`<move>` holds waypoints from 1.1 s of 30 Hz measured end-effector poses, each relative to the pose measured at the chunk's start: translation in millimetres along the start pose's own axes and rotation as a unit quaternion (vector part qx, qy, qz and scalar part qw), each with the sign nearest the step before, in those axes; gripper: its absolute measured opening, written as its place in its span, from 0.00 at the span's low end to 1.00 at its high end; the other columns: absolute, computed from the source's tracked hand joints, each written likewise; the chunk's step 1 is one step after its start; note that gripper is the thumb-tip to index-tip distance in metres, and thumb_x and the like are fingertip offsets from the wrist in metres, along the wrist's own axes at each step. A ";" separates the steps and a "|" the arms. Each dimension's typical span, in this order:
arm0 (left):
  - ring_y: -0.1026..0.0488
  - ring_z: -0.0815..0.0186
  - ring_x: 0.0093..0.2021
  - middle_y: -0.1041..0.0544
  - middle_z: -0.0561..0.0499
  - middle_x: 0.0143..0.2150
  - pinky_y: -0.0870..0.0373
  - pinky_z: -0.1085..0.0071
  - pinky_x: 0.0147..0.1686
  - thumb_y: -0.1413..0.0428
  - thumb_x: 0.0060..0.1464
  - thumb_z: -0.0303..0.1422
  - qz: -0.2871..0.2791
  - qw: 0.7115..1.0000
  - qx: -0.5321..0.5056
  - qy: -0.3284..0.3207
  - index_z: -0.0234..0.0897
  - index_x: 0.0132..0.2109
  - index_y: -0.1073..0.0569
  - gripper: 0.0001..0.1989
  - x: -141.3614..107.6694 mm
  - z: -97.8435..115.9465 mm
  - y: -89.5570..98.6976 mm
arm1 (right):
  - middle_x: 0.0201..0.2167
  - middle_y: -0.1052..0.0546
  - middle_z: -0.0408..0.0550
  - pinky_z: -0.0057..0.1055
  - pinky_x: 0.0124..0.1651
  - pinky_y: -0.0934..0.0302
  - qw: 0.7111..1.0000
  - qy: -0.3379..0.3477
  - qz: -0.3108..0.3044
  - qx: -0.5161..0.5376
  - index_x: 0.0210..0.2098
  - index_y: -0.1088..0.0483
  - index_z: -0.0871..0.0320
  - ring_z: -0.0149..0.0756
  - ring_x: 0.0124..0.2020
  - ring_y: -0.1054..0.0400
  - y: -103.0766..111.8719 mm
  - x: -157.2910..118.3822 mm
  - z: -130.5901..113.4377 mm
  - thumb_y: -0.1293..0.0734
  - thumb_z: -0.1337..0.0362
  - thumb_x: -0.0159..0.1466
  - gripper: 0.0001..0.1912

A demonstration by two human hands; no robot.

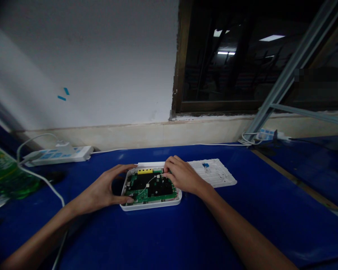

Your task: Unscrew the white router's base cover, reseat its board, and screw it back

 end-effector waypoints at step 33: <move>0.27 0.52 0.52 0.26 0.46 0.53 0.28 0.52 0.52 0.31 0.43 0.45 0.039 0.998 0.053 0.018 0.45 0.60 0.36 0.39 7.3 -2.0 -9.2 | 0.39 0.28 0.47 0.35 0.46 0.40 1.000 -0.001 -0.001 0.030 0.36 0.31 0.55 0.39 0.43 0.34 -0.3 -0.4 2.3 0.33 0.67 0.66 0.02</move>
Point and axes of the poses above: each hand's wrist, its own x-axis towards the middle knuckle, its own y-axis out of the back of the hand, z = x × y, the point moved 2 cm from there along x, towards the middle knuckle
